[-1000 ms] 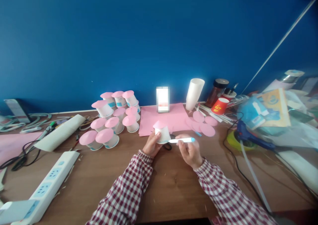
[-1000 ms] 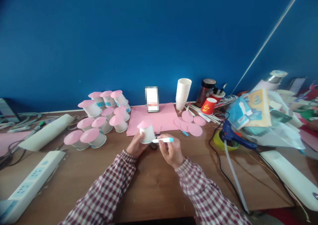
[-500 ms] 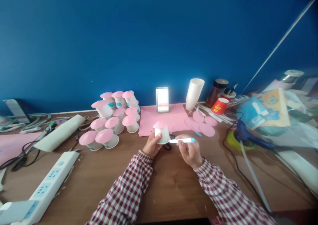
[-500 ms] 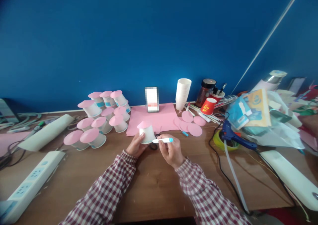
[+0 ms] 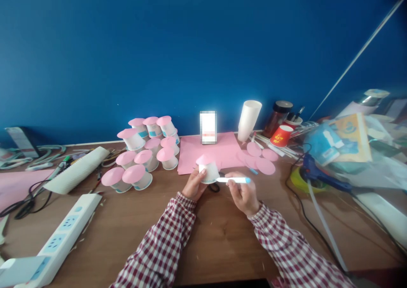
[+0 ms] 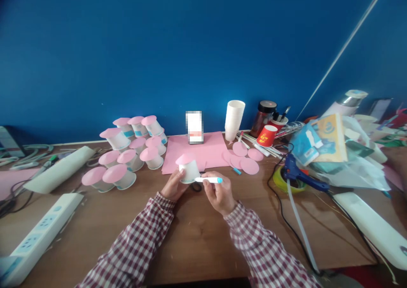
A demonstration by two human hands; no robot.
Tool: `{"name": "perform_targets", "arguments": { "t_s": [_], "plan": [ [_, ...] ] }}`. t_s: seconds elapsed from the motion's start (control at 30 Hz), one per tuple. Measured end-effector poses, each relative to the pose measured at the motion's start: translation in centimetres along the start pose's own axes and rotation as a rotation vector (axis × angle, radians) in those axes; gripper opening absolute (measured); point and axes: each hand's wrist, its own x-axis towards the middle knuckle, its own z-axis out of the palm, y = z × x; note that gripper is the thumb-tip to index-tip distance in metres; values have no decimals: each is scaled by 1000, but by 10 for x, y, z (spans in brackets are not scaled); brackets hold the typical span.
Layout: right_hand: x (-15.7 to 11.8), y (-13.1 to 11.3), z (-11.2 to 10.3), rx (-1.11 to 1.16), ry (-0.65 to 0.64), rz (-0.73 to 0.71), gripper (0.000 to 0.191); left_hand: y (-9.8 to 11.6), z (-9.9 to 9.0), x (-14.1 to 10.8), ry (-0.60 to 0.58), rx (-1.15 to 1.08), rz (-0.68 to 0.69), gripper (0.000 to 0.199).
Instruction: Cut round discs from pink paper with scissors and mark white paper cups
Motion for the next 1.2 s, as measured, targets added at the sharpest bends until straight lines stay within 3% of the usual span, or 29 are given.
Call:
{"name": "perform_targets", "arguments": {
  "t_s": [1.2],
  "plan": [
    [2, -1, -1, -31, 16, -5, 12, -3, -1, 0, -21, 22, 29, 39]
  ]
}}
